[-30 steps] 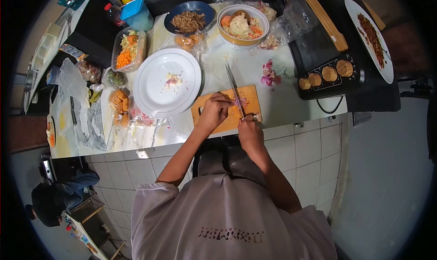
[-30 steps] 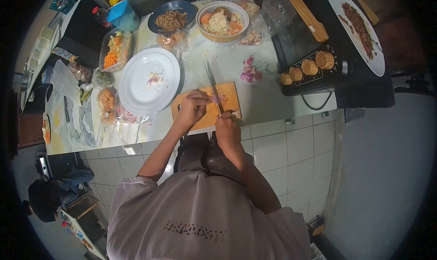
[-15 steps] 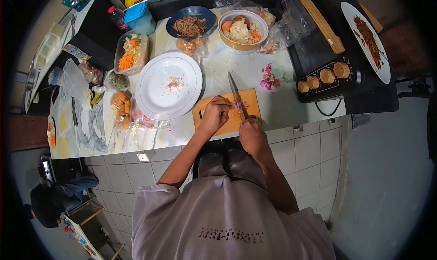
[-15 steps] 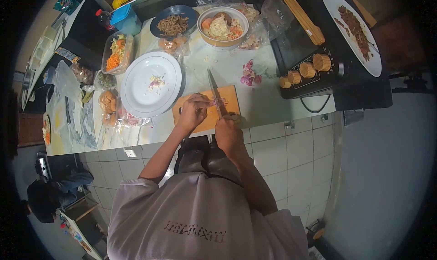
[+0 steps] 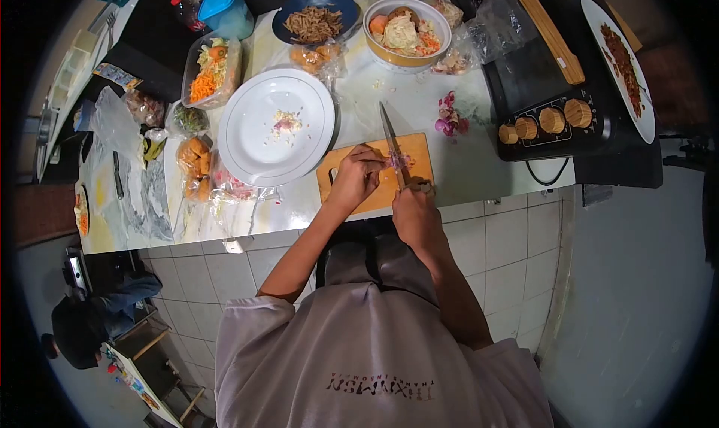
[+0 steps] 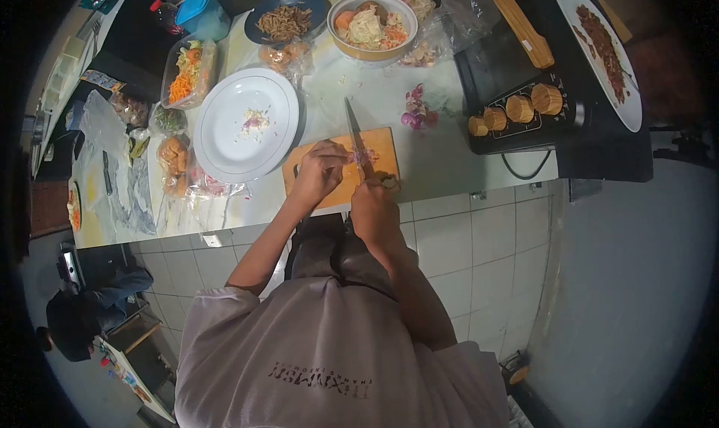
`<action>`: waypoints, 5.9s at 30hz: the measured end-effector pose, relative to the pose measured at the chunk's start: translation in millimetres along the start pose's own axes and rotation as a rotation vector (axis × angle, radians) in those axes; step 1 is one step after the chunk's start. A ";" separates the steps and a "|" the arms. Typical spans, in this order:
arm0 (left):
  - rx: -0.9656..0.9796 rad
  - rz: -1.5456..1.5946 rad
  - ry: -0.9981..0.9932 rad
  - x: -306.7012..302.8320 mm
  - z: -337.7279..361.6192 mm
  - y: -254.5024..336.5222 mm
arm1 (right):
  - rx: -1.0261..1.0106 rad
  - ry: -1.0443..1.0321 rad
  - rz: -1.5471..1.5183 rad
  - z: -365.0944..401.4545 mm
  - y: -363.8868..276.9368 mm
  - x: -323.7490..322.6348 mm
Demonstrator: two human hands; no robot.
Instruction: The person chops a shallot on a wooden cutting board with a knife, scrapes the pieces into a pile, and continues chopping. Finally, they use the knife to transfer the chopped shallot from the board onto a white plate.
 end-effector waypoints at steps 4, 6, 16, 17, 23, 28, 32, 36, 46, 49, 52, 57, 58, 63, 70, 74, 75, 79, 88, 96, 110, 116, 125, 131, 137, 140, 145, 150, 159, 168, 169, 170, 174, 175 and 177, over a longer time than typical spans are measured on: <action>0.004 0.008 -0.010 2.4 0.7 -2.7 | 0.071 -0.070 0.003 -1.9 -0.8 -0.4; -0.025 0.017 -0.005 3.2 1.5 -3.5 | 0.101 -0.102 0.001 -1.3 0.7 6.2; -0.006 0.012 -0.015 -2.6 -2.7 1.0 | 0.122 -0.001 -0.009 -0.2 15.2 15.8; -0.021 0.017 -0.027 -1.5 -0.9 -1.2 | 0.114 -0.005 -0.031 -0.8 16.1 13.3; 0.027 0.004 -0.037 -1.4 -2.0 -3.2 | 0.098 -0.078 -0.017 -8.5 3.3 -16.4; 0.022 -0.008 -0.045 -0.4 -1.1 -1.8 | 0.075 -0.056 -0.032 -7.5 1.7 -5.8; -0.014 0.024 -0.029 -2.6 -1.4 0.7 | 0.056 -0.071 -0.021 -5.9 5.2 1.2; -0.001 0.025 -0.009 -0.8 -1.4 -0.3 | 0.007 -0.081 0.020 -6.2 2.2 2.8; 0.016 0.027 -0.010 0.5 -3.5 -2.2 | 0.180 -0.010 0.019 -0.1 16.1 27.8; 0.031 0.028 -0.005 -2.4 -2.3 -4.1 | 0.095 0.029 -0.048 -6.1 15.8 12.2; 0.016 0.013 -0.041 -2.8 -2.9 0.3 | 0.010 -0.007 -0.032 -8.4 5.2 -6.3; 0.001 0.024 -0.044 -4.7 -3.1 2.3 | 0.083 -0.031 0.010 -10.5 -3.6 -5.6; -0.001 0.026 -0.046 -4.2 -2.3 2.3 | 0.086 -0.033 0.010 -9.5 -4.0 -4.6; 0.008 0.011 -0.053 -3.2 -2.5 -0.2 | -0.002 0.012 0.035 -7.5 0.3 5.2; -0.008 0.020 -0.035 -1.0 -1.3 -1.4 | 0.123 -0.065 0.055 -9.3 -3.6 9.9; -0.021 0.015 -0.042 -0.1 -1.3 -2.8 | 0.169 -0.022 0.075 -8.0 6.4 27.7; -0.022 0.010 -0.041 0.6 -0.5 -3.3 | 0.137 0.013 0.101 -5.8 6.5 30.0; -0.032 0.017 -0.037 -1.2 1.4 -2.6 | 0.198 -0.005 0.142 -2.4 8.7 35.1; 0.000 0.002 -0.012 -1.6 -2.7 1.1 | 0.101 -0.015 0.057 -5.6 24.2 20.8; -0.044 0.015 -0.013 -4.4 -5.5 4.3 | 0.127 0.007 0.072 -0.3 18.9 29.6; -0.029 -0.025 -0.002 -12.3 -15.7 21.4 | 0.063 -0.061 0.167 1.3 28.4 20.6; -0.053 -0.021 -0.029 -5.3 -9.1 6.7 | 0.088 -0.066 0.025 5.8 35.5 11.2; -0.076 0.008 -0.017 -3.5 -6.0 8.4 | 0.047 -0.122 -0.028 -1.3 20.0 -14.8; -0.094 0.024 -0.010 -4.6 -5.7 9.6 | 0.075 -0.139 0.047 -6.4 13.5 -13.6; -0.074 0.012 -0.015 -4.1 -5.3 11.2 | 0.045 -0.158 0.065 -8.3 11.7 -16.4; -0.094 0.004 -0.011 -3.5 -4.2 10.5 | 0.027 -0.152 0.075 -9.5 9.4 -17.0; -0.086 -0.004 -0.028 -2.5 -3.0 8.0 | 0.041 -0.175 0.106 -8.9 7.6 -12.9; -0.100 0.010 -0.041 -4.9 -3.7 10.5 | 0.088 -0.154 0.105 -9.0 10.3 -10.7; -0.078 -0.003 -0.032 -1.8 -3.7 5.3 | 0.002 -0.005 0.230 -1.9 22.8 15.8; -0.047 -0.005 -0.055 -6.3 -5.5 4.6 | -0.004 0.053 0.182 -8.2 32.3 11.6; -0.062 0.000 -0.054 -6.4 -5.2 5.2 | 0.042 -0.039 0.123 -11.4 35.0 7.5; -0.077 0.008 -0.054 -5.1 -5.0 6.4 | 0.047 -0.039 0.124 -10.9 34.5 1.5; -0.038 0.003 -0.010 -1.7 -3.7 4.5 | 0.024 -0.103 0.092 -12.7 27.1 -9.5; -0.037 0.003 -0.009 -1.7 -4.0 5.1 | 0.012 -0.097 0.074 -12.7 25.6 -8.9; -0.055 -0.004 -0.021 -2.7 -3.4 6.2 | 0.015 -0.124 0.080 -14.4 20.6 -10.5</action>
Point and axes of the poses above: each hand's wrist, its own z-axis away from the middle knuckle, its own x-axis out of the palm, y = z × x, the point moved 2 cm from there along -z, towards the middle knuckle, and after that the axes turned 2 degrees about -z, right-handed, at the moved point
